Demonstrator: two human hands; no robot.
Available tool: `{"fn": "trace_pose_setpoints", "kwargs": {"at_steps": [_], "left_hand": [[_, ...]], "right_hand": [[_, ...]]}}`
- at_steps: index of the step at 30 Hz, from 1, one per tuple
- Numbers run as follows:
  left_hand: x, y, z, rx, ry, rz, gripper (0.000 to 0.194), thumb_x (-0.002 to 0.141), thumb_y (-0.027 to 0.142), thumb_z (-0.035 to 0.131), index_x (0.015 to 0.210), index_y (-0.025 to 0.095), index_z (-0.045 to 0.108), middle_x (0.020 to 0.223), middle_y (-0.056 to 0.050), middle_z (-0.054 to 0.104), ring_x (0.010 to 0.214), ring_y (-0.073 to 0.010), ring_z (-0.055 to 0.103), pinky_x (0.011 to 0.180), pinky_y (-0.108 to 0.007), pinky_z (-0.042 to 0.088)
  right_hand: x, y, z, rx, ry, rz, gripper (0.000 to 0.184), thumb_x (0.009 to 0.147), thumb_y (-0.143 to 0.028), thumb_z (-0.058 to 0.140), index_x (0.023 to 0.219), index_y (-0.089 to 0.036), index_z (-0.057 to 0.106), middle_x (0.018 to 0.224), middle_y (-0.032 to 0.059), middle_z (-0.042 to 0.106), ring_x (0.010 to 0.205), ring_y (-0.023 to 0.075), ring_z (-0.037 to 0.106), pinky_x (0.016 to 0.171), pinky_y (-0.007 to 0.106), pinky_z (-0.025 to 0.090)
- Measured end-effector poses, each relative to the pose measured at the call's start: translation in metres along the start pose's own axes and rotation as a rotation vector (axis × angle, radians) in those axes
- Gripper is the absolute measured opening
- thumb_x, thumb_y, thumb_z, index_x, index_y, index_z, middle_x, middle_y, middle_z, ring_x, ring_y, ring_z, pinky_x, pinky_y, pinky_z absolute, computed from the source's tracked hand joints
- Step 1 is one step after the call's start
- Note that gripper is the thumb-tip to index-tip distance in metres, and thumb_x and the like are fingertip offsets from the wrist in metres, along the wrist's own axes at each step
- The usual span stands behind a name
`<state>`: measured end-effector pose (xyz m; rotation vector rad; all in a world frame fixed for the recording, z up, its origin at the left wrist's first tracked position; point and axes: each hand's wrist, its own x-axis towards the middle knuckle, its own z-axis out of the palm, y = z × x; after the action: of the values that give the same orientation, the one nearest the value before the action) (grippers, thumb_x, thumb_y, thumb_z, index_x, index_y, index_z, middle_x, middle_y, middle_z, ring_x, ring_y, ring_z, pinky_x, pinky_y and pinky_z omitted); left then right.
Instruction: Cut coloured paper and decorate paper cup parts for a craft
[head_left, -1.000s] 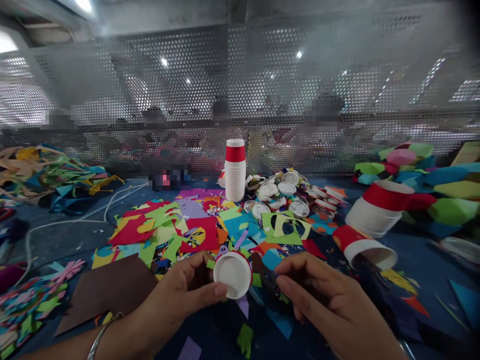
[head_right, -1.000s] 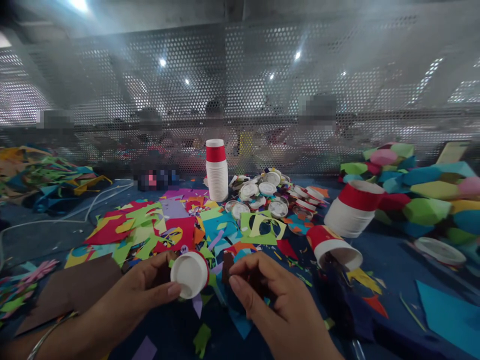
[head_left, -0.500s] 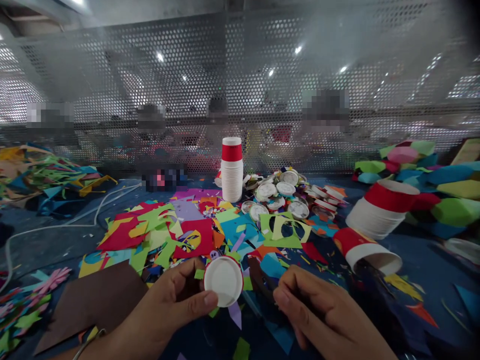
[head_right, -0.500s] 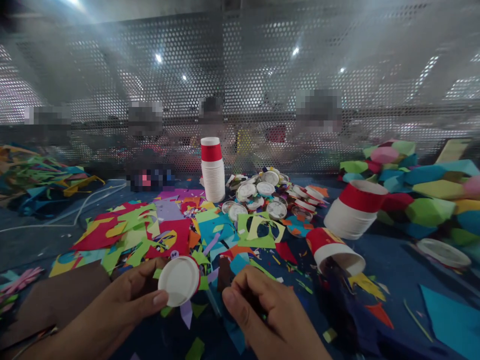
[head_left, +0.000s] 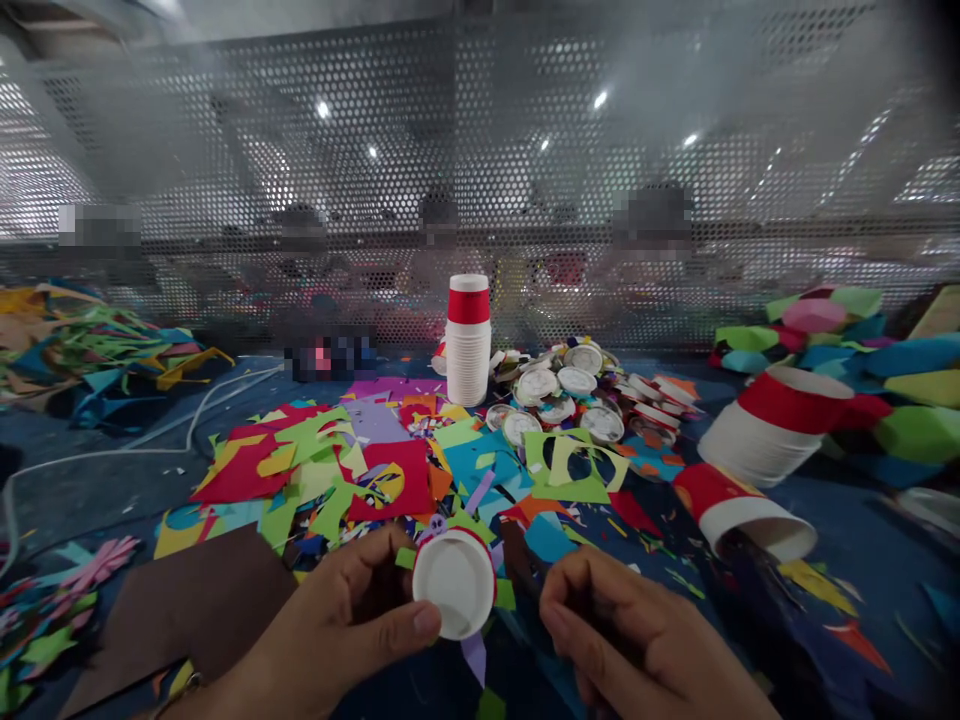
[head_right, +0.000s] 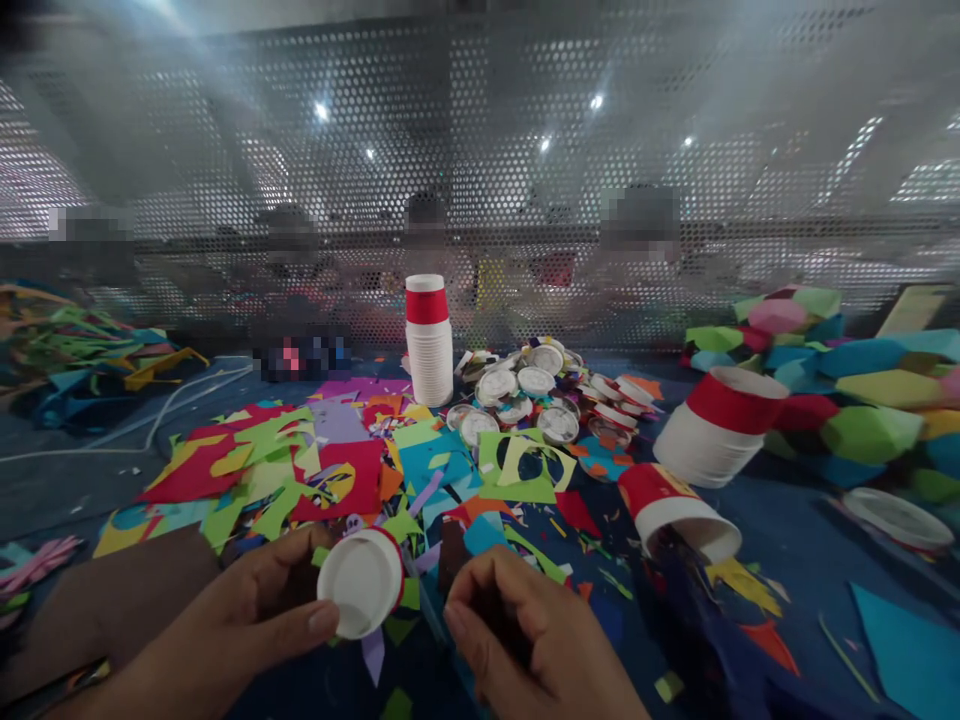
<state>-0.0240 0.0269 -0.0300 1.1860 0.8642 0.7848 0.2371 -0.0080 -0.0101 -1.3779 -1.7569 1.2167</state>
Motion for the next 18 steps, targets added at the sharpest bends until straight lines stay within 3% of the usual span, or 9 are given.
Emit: {"fn": "trace_pose_setpoints", "kwargs": {"at_steps": [8,13,18], "left_hand": [[-0.003,0.006,0.008,-0.021,0.017,0.036,0.036,0.075,0.039,0.084,0.094,0.021,0.059,0.095,-0.002,0.069,0.089,-0.0167,0.063,0.080,-0.028,0.046],[-0.003,0.005,0.008,0.034,-0.010,0.054,0.036,0.076,0.038,0.083,0.094,0.020,0.057,0.093,0.000,0.066,0.084,-0.0144,0.060,0.076,-0.025,0.044],[-0.001,-0.002,0.007,0.136,-0.041,0.112,0.037,0.078,0.040,0.081,0.092,0.020,0.054,0.085,0.001,0.059,0.075,-0.0124,0.053,0.066,-0.024,0.038]], "right_hand": [[-0.002,-0.003,0.004,-0.150,0.116,-0.125,0.014,0.099,-0.033,0.048,0.092,-0.025,0.057,0.077,-0.0011,0.058,0.069,0.0152,0.057,0.062,0.025,0.048],[-0.003,-0.011,0.003,-0.197,0.133,-0.116,0.026,0.102,-0.044,0.047,0.089,-0.025,0.059,0.076,-0.0016,0.057,0.069,0.0147,0.052,0.062,0.026,0.043],[-0.002,-0.014,0.004,-0.103,0.085,-0.115,0.028,0.100,-0.050,0.050,0.099,-0.024,0.062,0.084,-0.0005,0.065,0.073,0.0145,0.056,0.065,0.026,0.044]]}}
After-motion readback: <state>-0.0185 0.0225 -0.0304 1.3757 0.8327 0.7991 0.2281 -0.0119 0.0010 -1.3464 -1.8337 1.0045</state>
